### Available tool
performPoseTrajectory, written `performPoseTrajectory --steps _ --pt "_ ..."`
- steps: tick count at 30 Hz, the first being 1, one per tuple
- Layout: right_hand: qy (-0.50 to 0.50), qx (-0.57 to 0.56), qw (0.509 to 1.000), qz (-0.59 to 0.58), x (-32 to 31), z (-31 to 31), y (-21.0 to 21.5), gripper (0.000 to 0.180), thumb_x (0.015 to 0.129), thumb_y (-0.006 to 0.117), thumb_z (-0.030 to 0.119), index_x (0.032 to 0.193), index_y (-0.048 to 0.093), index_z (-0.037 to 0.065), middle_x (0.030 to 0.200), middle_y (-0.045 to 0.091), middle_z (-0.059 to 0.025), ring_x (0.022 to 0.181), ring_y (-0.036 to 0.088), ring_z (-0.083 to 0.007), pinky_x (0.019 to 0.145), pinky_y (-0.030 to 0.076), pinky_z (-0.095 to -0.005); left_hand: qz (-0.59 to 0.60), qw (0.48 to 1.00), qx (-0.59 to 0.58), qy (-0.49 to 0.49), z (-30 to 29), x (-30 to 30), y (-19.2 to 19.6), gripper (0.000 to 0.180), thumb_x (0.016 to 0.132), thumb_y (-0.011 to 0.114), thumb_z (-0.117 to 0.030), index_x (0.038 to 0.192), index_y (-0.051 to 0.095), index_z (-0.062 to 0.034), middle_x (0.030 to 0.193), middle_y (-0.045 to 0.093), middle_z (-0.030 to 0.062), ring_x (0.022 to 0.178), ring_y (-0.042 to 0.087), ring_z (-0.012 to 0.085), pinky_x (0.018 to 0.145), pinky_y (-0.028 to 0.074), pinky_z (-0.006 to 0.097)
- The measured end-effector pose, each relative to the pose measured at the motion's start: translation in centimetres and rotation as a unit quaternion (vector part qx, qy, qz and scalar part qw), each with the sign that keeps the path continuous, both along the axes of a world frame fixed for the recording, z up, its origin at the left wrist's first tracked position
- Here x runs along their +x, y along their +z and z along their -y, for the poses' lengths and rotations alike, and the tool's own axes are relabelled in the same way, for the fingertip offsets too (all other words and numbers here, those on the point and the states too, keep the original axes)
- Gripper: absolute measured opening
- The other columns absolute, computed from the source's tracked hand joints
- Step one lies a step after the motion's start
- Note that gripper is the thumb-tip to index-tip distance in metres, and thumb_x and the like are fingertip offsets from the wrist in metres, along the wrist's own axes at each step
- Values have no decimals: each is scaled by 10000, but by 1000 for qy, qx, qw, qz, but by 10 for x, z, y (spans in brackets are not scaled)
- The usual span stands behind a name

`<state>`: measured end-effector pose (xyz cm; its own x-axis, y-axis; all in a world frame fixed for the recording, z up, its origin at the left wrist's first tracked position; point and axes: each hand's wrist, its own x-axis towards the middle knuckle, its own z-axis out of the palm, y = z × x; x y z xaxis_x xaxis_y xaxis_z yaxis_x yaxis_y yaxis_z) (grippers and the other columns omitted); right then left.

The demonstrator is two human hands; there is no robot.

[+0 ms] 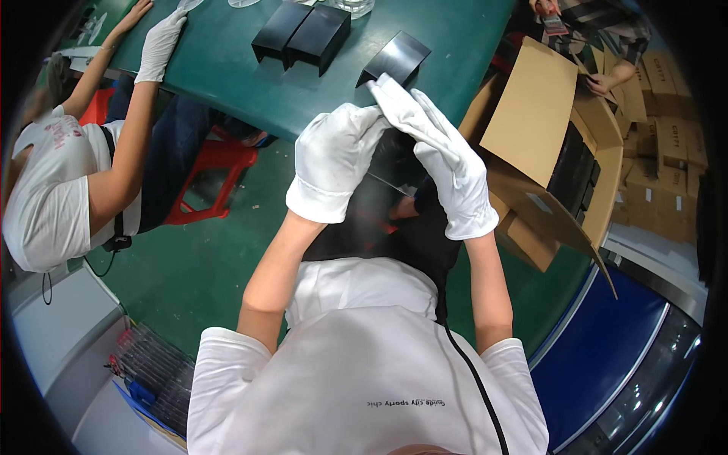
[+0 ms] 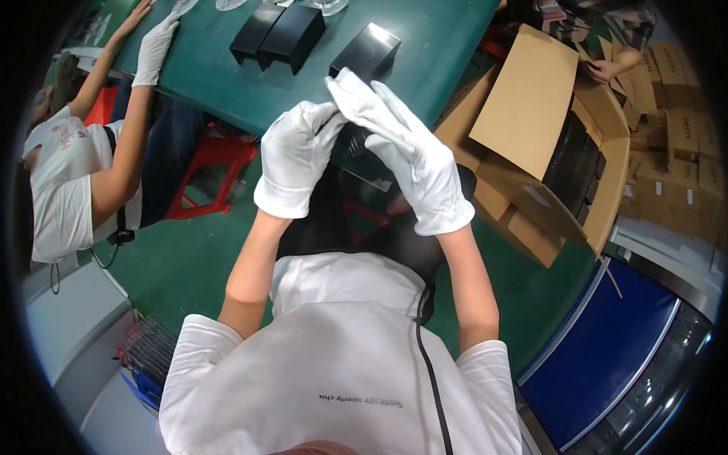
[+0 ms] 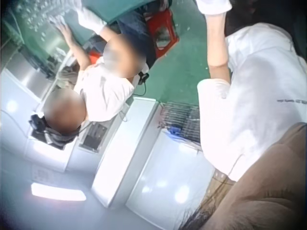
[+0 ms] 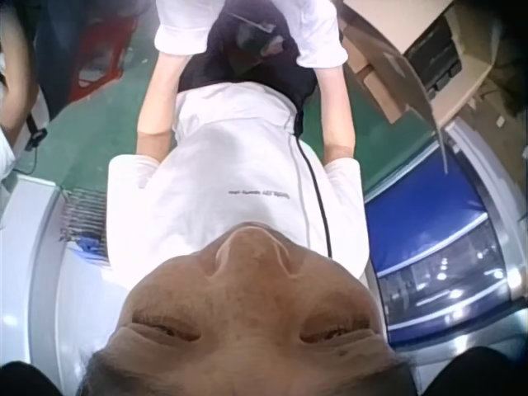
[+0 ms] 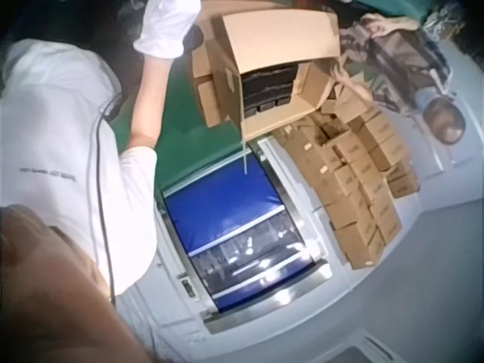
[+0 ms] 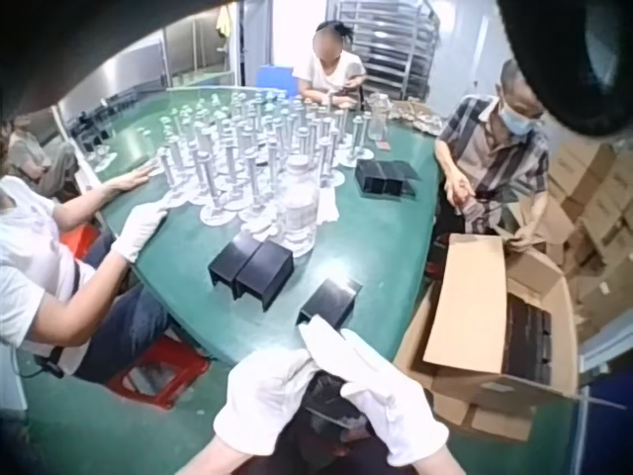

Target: The person wipes the surfaces of small black rectangular electronic components using a white cloth. They pick up each unit from a cardboard box, wipe it thoroughly, and place it on a green workbench. The person repeats this process for multiple units throughout the clip.

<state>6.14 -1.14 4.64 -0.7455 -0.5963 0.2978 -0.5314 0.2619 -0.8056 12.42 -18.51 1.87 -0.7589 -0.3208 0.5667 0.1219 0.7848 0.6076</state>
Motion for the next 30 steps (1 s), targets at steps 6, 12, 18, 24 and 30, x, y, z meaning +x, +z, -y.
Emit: performPoseTrajectory --steps 6,12,18,24,30 --pt "-175 -98 977 74 -18 -50 -24 341 1009 530 300 1018 678 -7 953 704 -97 807 661 -165 753 510 -271 -3 998 -65 -14 -2 -7 13 116 798 778 -129 881 700 -105 724 597 65 647 589 265 626 482 336" --pt "-270 -296 834 380 -7 -81 -57 421 1016 558 395 972 658 -11 906 673 -77 827 640 -143 768 511 -299 4 999 -39 0 3 -13 10 141 791 778 -153 804 652 -91 729 606 49 639 588 268 618 483 342" --pt "-312 -369 789 380 13 -77 -76 443 1036 521 364 1167 615 -49 1119 656 -103 1047 626 -183 946 497 -336 40 999 -32 10 1 -9 10 139 794 765 -143 779 638 -88 743 620 63 655 602 277 626 491 357" --pt "-280 -365 785 415 14 -72 -71 506 1032 521 404 1236 585 -55 1244 615 -106 1132 594 -181 994 470 -343 83 984 149 43 6 8 23 101 831 729 -117 880 696 -36 701 627 69 610 624 161 586 484 277" --pt "-334 -359 776 397 19 -66 -82 536 1025 522 440 1238 587 -48 1235 618 -110 1125 598 -179 983 470 -341 34 905 360 224 21 32 17 118 899 713 -115 949 710 -8 696 669 0 635 579 29 602 463 203"
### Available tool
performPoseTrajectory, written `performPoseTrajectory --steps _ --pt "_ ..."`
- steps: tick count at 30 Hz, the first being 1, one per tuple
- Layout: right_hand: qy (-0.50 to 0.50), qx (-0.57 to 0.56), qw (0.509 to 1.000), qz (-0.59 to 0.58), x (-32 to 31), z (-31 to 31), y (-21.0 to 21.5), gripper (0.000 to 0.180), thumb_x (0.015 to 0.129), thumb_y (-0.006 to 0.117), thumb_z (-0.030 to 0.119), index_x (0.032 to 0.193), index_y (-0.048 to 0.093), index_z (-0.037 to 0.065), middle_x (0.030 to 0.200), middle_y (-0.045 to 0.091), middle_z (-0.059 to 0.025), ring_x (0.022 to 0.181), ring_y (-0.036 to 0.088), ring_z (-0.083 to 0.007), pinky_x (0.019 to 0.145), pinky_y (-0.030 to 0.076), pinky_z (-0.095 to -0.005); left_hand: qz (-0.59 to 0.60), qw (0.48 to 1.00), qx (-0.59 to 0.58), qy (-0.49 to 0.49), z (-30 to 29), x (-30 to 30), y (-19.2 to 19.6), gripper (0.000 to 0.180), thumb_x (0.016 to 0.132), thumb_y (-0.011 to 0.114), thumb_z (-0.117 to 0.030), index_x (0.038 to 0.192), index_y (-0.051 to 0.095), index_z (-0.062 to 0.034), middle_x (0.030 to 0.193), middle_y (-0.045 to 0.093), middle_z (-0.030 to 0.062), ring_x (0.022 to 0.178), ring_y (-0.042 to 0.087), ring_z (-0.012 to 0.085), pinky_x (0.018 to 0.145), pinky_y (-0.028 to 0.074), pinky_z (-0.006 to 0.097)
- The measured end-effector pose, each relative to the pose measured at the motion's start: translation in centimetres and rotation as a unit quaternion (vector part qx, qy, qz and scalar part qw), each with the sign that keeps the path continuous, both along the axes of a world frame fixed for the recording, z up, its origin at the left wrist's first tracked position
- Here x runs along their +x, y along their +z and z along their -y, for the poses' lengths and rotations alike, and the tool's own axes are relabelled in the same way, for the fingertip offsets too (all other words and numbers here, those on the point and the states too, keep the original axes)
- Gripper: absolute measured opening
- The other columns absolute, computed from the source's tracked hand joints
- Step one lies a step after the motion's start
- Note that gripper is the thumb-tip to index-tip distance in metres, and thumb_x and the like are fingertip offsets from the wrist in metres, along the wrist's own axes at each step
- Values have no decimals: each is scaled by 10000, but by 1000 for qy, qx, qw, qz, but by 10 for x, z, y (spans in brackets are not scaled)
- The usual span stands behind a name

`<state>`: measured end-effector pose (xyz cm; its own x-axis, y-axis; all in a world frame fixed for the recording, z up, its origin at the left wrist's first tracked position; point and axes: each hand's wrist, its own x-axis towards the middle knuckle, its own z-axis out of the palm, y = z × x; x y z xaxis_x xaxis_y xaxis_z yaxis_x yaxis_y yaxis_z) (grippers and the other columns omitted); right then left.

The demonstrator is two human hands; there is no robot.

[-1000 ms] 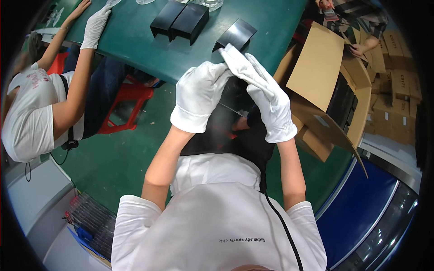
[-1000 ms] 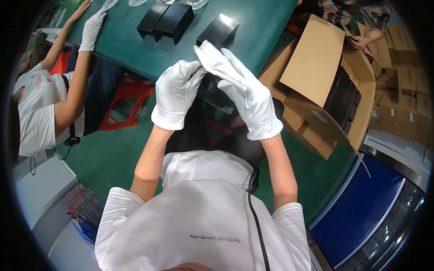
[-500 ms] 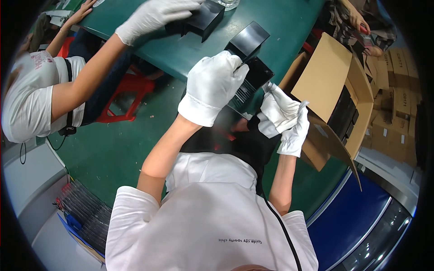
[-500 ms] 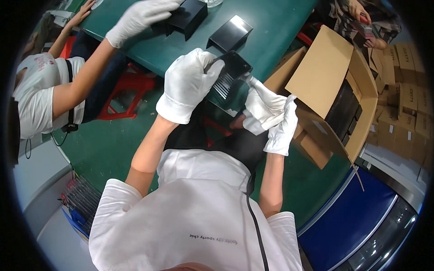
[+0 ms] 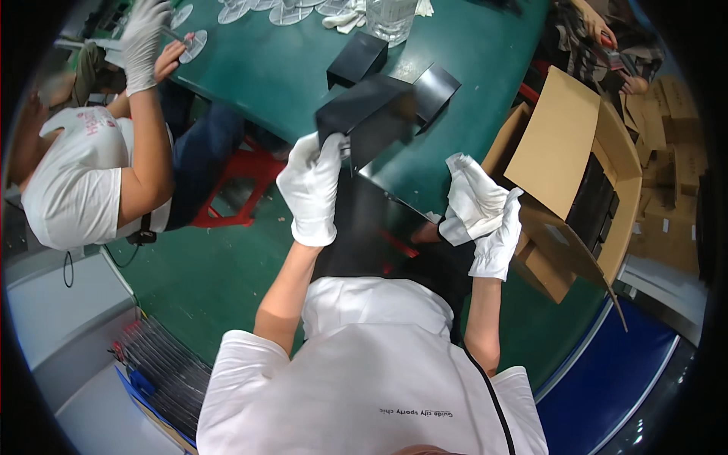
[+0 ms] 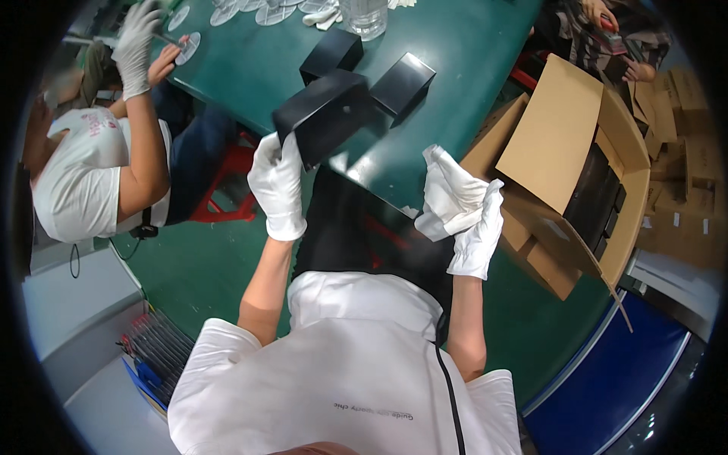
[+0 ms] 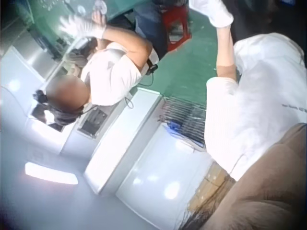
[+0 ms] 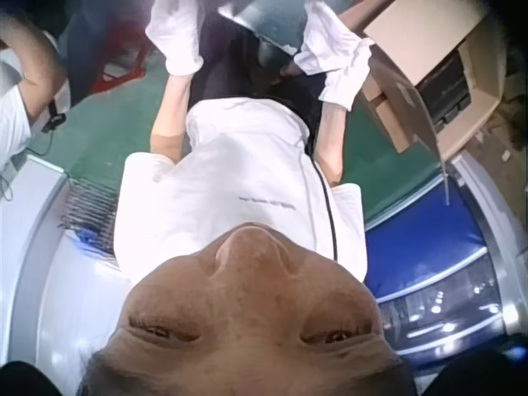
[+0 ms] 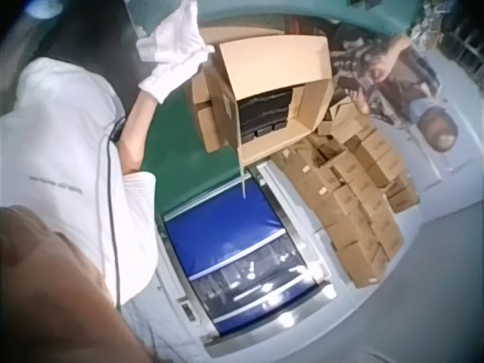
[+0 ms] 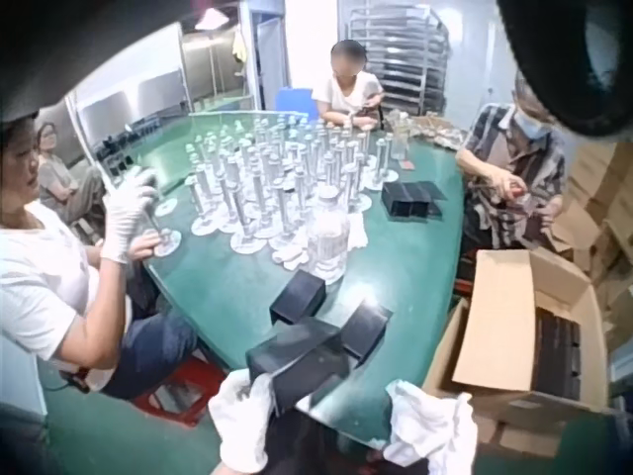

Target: The person wipes the surfaces of small black rectangular electronic components using a white cloth. They pick up each unit from a cardboard box, wipe it thoroughly, and place it on a green workbench. The person repeats this process for multiple units throughout the clip.

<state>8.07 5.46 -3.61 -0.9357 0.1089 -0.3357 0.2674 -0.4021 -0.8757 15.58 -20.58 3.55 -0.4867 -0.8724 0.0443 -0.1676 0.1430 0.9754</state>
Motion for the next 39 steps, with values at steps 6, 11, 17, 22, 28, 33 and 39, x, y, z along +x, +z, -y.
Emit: performPoseTrajectory --steps 6,11,17,22,28,33,39 --pt "45 44 998 15 4 7 15 570 1014 508 497 1150 610 -47 1086 663 -132 999 645 -204 913 510 -363 -6 997 -74 39 14 27 -73 123 938 681 -130 998 700 -24 655 585 -31 609 485 61 597 439 239" --pt "44 50 998 6 3 2 -12 569 1023 465 526 1083 644 -11 988 666 -77 930 624 -153 875 482 -311 -130 986 -71 82 62 12 -66 223 1017 510 -97 1120 642 49 1007 678 42 883 570 109 813 461 257" --pt "63 -48 996 47 4 13 -3 586 1024 449 530 1213 594 -5 1111 664 -104 1002 642 -188 888 519 -348 8 983 -182 10 127 -43 -71 263 998 546 -208 1055 691 4 1031 708 157 1006 648 296 923 472 360" --pt "214 -386 886 141 8 28 25 590 1005 508 487 1334 516 -3 1229 641 -142 1112 640 -255 936 554 -399 140 862 -480 -78 137 -36 -98 286 969 569 -197 1202 663 -60 1387 559 150 1290 504 335 1095 370 416" --pt "166 -264 950 26 -31 20 38 634 1003 546 407 1428 401 -40 1326 587 -174 1163 623 -262 1015 519 -412 -92 982 -120 -115 37 -3 -65 328 1013 525 -122 1311 549 11 1340 579 155 1210 565 237 1050 427 371" --pt "195 169 893 -368 -95 94 107 483 1011 517 186 1459 440 25 1464 509 -93 1366 456 -206 1142 343 -341 -149 888 268 -343 -41 -40 -46 535 1067 431 -343 1377 454 92 1368 545 204 1269 544 266 1115 401 385" --pt "170 464 682 -539 -80 150 54 333 918 572 259 1192 648 84 1366 554 -128 1258 500 -332 1107 359 -465 -266 677 623 -288 -24 -87 -69 678 1031 405 -506 1447 361 28 1476 437 195 1330 448 326 1130 347 452"
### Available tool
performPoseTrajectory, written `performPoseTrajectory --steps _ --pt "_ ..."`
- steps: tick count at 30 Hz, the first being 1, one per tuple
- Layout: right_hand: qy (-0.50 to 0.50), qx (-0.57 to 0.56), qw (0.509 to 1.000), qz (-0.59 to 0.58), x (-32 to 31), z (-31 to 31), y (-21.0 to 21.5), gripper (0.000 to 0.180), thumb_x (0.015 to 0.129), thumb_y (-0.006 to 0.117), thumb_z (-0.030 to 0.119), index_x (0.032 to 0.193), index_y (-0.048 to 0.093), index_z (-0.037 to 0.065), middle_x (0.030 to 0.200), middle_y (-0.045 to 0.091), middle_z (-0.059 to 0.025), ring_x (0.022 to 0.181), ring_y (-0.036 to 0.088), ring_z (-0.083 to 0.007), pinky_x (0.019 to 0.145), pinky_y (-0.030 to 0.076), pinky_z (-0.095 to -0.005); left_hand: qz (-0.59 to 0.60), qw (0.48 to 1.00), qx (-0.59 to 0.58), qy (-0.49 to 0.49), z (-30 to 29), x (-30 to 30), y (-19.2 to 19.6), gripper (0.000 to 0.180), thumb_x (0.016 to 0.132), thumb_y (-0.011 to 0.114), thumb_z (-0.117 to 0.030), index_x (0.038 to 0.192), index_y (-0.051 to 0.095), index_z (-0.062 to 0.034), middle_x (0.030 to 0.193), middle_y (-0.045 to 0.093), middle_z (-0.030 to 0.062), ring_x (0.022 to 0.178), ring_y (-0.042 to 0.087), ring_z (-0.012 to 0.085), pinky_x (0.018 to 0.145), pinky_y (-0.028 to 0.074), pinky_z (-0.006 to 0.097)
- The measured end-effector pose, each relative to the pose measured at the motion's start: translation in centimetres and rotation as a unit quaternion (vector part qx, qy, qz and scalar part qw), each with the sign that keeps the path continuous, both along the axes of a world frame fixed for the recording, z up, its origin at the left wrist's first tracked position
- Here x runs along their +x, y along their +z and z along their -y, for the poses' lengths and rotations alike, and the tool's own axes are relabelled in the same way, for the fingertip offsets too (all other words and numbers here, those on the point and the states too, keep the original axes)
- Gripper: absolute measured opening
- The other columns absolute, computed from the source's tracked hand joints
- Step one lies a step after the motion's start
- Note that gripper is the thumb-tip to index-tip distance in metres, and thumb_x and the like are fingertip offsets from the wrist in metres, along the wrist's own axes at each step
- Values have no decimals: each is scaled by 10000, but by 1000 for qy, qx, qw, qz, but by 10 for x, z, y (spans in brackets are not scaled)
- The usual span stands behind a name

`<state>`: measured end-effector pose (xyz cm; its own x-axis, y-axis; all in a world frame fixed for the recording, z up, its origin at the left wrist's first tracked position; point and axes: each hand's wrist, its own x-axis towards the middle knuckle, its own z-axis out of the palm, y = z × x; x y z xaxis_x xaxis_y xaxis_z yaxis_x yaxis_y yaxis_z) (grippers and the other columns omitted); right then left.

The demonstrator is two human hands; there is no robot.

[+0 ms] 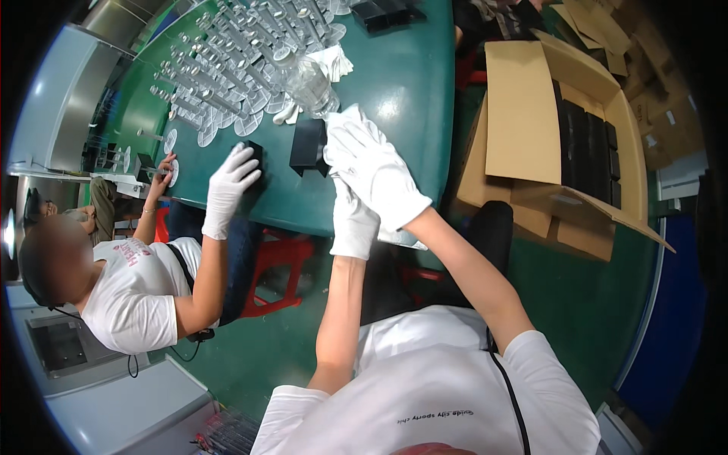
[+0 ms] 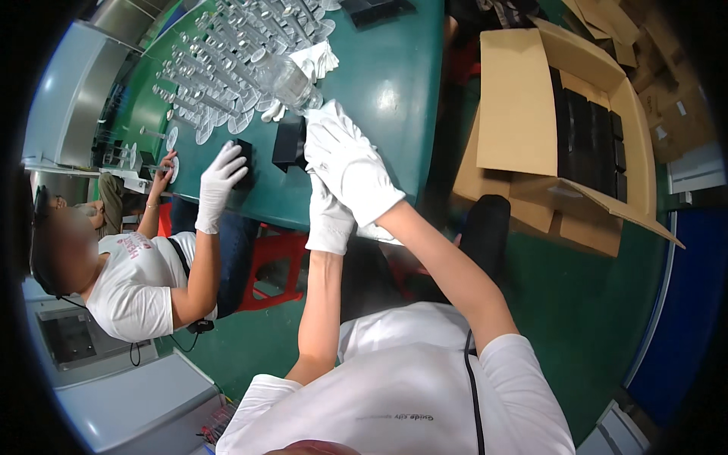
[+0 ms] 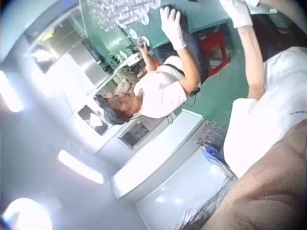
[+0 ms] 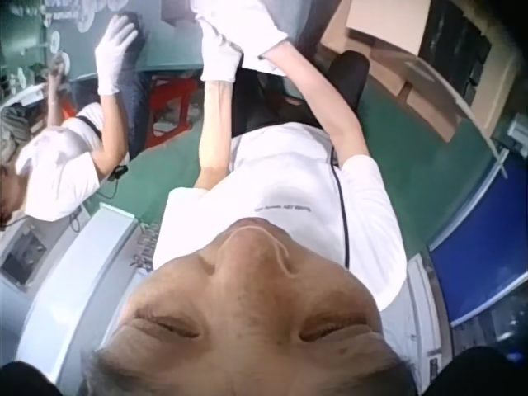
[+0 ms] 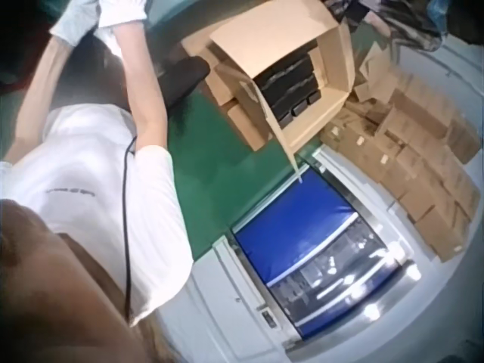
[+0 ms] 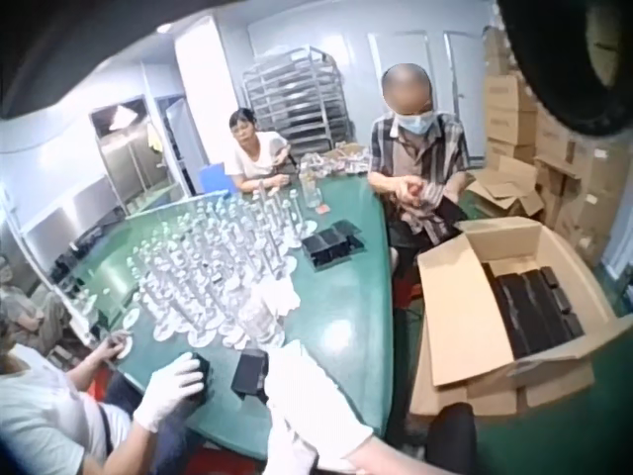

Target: The person wipes the surfaces of small black rectangular electronic components using a white cloth. They pick up each unit from a cardboard box, wipe it thoroughly, and place it on a green workbench. The person repeats this process for multiple units throughout the clip.

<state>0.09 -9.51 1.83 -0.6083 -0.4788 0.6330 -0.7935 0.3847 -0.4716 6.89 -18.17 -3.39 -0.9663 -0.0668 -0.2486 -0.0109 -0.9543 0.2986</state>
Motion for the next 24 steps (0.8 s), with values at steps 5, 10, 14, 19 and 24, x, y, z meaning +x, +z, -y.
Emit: performPoseTrajectory --steps 5,10,14,19,24 --pt "92 -30 972 214 61 -52 3 389 961 515 155 1337 576 75 1457 495 -121 1377 428 -268 1115 357 -418 48 999 -11 -12 2 6 -4 702 992 408 -604 1411 422 -40 1436 470 183 1213 536 381 1051 415 526" --pt "106 -358 720 585 114 -122 -50 430 1038 465 253 1303 575 -67 1186 694 -103 1057 665 -162 912 517 -308 65 977 -180 98 -23 -11 10 558 918 678 -480 1255 578 -47 1127 625 80 1078 582 217 950 485 397" --pt "-37 -455 630 629 84 -156 -56 479 998 597 313 1303 548 -53 1214 655 -134 1089 667 -216 947 547 -364 199 958 -158 132 -31 -36 24 401 940 693 -299 1245 589 -60 1269 588 85 1262 514 223 1105 388 372" --pt "-9 -491 772 404 37 -123 29 424 976 564 140 1390 526 54 1390 544 -112 1287 496 -174 1067 414 -326 162 983 -12 88 -33 -9 50 272 963 647 -254 1166 640 -73 1228 660 82 1191 602 228 1072 443 414" --pt "-109 -9 992 55 36 -79 31 544 970 560 159 1489 408 99 1570 363 -106 1457 331 -242 1225 233 -380 80 993 -87 28 -70 29 49 310 984 609 -274 1213 635 -66 1237 670 99 1169 614 209 1026 476 385"
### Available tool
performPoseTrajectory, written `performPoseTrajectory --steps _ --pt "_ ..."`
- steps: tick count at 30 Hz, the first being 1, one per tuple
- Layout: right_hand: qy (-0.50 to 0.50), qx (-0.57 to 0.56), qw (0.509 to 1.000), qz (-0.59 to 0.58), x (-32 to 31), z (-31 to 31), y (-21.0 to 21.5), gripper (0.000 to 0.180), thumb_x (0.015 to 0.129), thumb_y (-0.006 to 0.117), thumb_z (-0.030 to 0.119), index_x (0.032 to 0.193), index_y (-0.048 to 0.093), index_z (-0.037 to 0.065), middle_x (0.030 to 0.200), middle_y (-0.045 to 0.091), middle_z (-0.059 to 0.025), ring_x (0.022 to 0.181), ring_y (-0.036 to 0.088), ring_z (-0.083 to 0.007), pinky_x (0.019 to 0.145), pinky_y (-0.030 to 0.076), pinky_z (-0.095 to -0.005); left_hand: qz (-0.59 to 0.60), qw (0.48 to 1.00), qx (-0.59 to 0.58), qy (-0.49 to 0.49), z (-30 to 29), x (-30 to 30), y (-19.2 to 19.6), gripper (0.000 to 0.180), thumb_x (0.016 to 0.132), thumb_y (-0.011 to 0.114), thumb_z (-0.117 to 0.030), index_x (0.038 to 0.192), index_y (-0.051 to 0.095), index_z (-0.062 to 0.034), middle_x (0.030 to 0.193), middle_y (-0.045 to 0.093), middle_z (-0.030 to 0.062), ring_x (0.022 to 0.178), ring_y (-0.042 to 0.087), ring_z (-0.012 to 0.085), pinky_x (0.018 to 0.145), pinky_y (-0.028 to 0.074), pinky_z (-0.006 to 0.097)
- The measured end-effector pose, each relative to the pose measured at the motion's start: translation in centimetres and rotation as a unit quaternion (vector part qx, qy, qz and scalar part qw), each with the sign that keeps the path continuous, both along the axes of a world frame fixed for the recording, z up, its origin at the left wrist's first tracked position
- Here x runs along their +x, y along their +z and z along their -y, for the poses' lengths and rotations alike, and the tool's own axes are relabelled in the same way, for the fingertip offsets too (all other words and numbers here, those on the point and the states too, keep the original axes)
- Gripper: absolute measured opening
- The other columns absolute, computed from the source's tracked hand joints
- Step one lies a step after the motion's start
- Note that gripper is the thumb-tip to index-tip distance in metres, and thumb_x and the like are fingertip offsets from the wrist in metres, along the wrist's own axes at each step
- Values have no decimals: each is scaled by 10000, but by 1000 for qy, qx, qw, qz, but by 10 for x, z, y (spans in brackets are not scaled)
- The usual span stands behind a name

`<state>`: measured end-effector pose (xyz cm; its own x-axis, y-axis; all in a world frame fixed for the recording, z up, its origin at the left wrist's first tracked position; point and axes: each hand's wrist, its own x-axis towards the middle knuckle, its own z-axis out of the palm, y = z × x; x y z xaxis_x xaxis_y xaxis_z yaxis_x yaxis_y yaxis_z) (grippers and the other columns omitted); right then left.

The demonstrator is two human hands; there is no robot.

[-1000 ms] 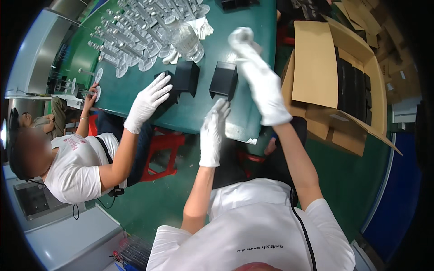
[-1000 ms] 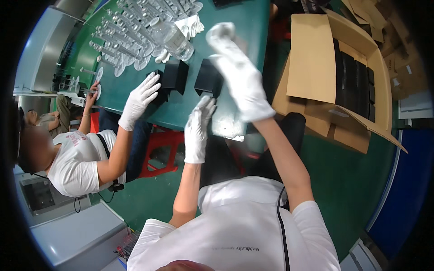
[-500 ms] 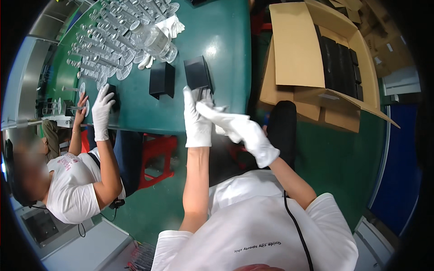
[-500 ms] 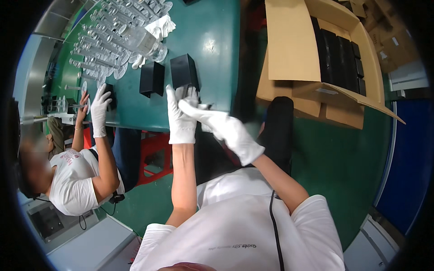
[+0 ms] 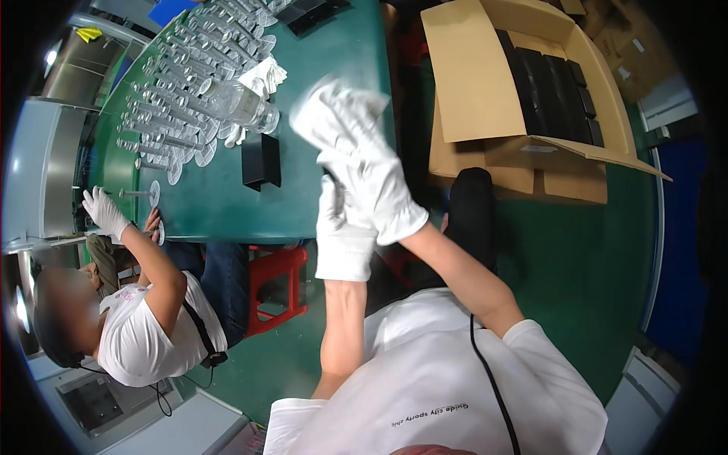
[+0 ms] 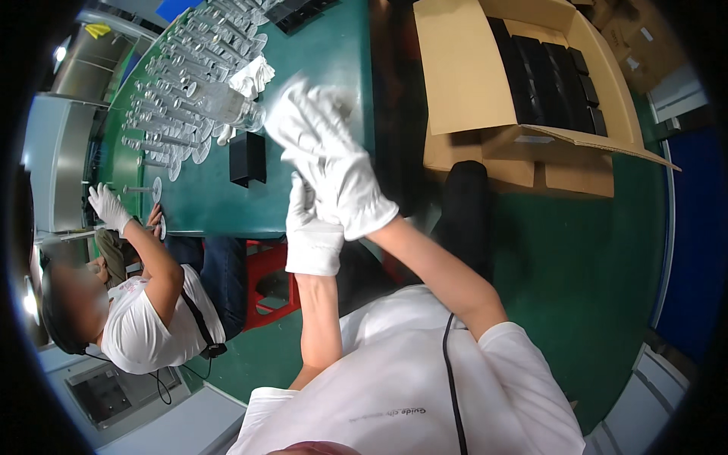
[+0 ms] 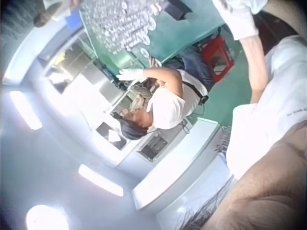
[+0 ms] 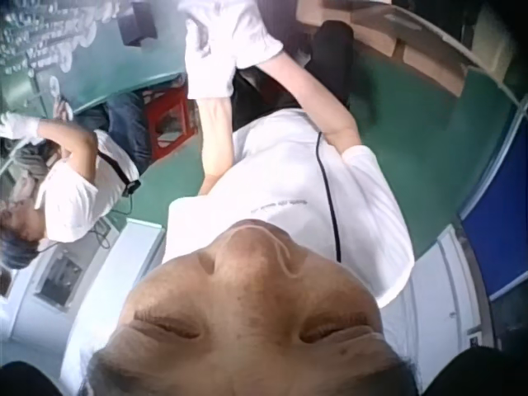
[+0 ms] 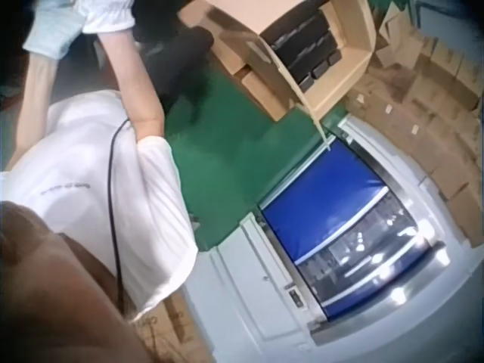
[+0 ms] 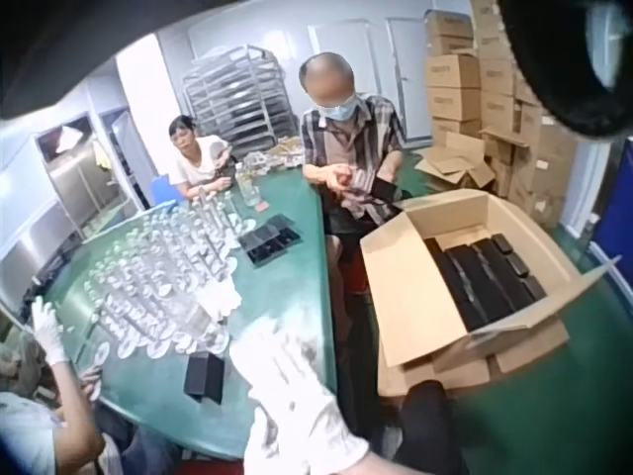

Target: The person wipes the surfaces of small black rectangular electronic components using a white cloth. They pick up each unit from a cardboard box, wipe it thoroughly, and place it on a green workbench. The person repeats this process for multiple units throughout the clip.

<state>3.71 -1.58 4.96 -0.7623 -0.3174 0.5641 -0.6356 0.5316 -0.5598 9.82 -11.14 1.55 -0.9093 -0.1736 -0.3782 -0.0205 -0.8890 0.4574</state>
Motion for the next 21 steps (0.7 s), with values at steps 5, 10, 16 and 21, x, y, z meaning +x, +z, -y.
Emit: performPoseTrajectory --steps 5,10,16,21 --pt "141 -22 984 105 81 -4 -35 468 989 477 75 1452 442 23 1515 441 -118 1385 443 -231 1182 330 -356 -16 853 -510 -110 37 16 -23 372 1043 466 -261 1251 517 43 1138 635 117 1028 616 194 905 491 293" --pt "138 -317 766 542 125 -77 -100 356 1011 510 113 1332 562 -31 1260 652 -111 1210 597 -214 1036 474 -337 -15 996 76 -51 32 7 -6 435 1020 524 -381 1191 592 14 1124 651 128 1097 615 194 993 479 351" --pt "16 -647 592 481 57 -91 -58 564 1039 501 341 1425 404 -60 1357 561 -192 1168 625 -292 992 537 -413 -19 962 -270 23 10 25 27 366 968 646 -248 1248 571 -25 1199 613 47 1043 590 159 920 473 336" --pt "96 -629 621 458 37 -50 -21 459 1056 459 318 1366 514 -16 1299 626 -89 1129 630 -169 870 519 -260 -122 722 -675 -90 10 54 8 181 894 656 8 1063 712 -22 991 724 103 886 683 217 802 505 302"
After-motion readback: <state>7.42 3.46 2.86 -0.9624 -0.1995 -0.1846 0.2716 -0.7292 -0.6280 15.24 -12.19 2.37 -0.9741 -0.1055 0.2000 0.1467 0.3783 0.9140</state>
